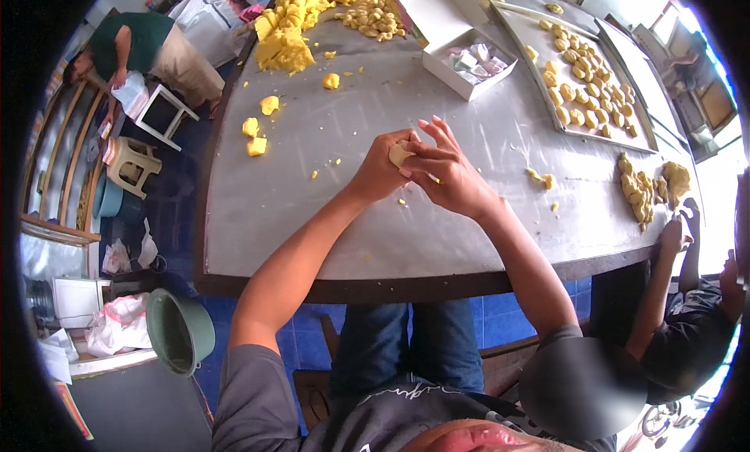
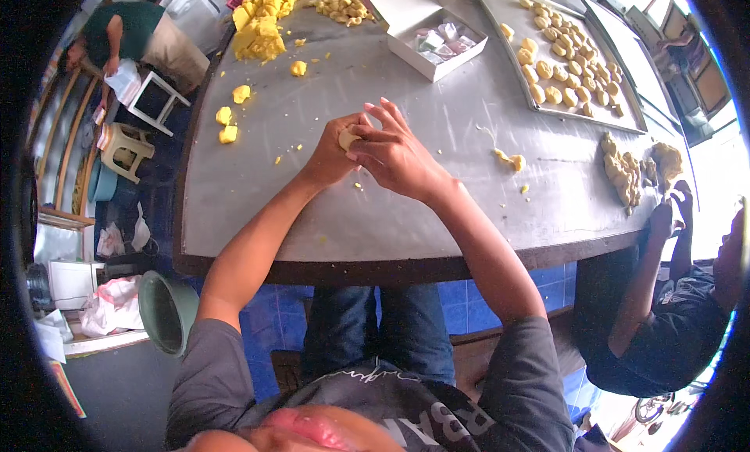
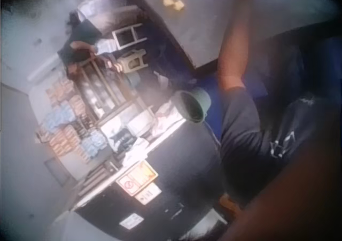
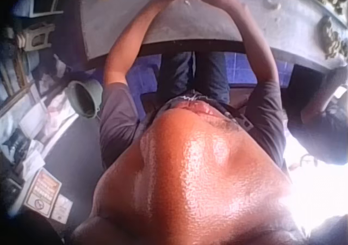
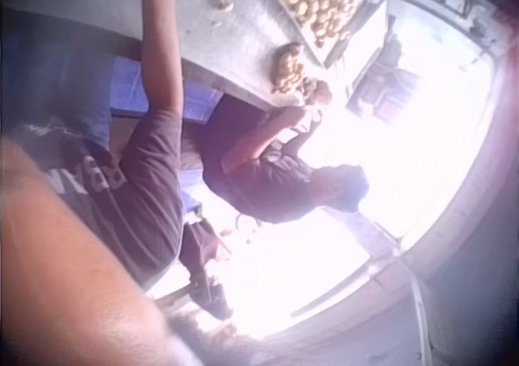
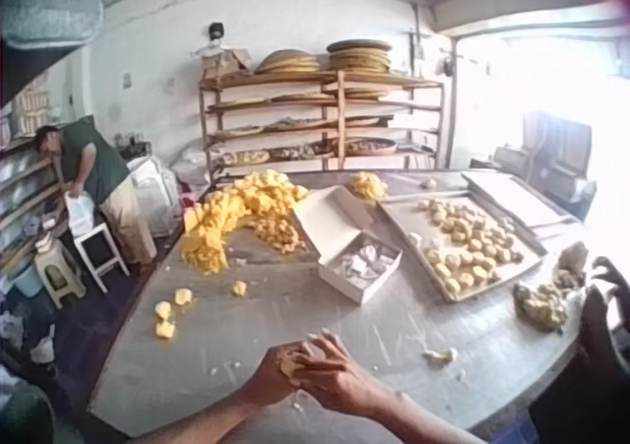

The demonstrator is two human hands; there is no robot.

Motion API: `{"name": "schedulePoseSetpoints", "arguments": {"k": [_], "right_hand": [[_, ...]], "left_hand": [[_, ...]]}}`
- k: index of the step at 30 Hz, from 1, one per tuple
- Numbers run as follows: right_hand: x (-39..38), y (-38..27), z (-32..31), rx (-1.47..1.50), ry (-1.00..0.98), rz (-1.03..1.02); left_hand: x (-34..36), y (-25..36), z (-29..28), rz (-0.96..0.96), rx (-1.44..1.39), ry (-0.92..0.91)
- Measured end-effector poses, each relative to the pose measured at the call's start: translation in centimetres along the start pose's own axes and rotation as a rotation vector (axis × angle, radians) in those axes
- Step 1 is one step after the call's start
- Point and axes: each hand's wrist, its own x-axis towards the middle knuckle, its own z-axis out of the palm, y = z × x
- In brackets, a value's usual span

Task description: The person prepares pieces of dough by hand, flattening portions of yellow dough, placing a filling inside, and rolling them into balls on a metal table.

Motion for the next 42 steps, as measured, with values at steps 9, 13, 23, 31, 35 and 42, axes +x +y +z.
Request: {"name": "schedulePoseSetpoints", "arguments": {"k": [9, 13, 23, 31, 35, 42], "right_hand": [[-0.5, 0.7, 0.9, 0.602, 0.069, 0.438], [-0.3, 1.2, 0.0, 1.005, 0.077, 0.526], [0.0, 0.6, -0.4, 1.093, -0.057, 0.536], [-0.1, 0.8, -0.1, 1.084, -0.047, 0.679], [-0.3, 0.2, -0.1, 0.977, -0.030, 0.641], [-0.8, 1.1, 0.4, 1.075, -0.042, 0.640]], "left_hand": [[-0.8, 1.1, 1.0, 0.071, 0.335, -0.064], [-0.6, 2.0, 1.1, 0.094, 0.218, -0.014], [-0.8, 2.2, 0.7, -0.082, -0.017, -0.178], [-0.9, 2.9, 1.4, 0.060, 0.202, -0.016], [-0.7, 2.2, 0.8, 0.052, 0.285, -0.021], [-0.8, 2.3, 1.5, 0.175, 0.342, 0.045]]}}
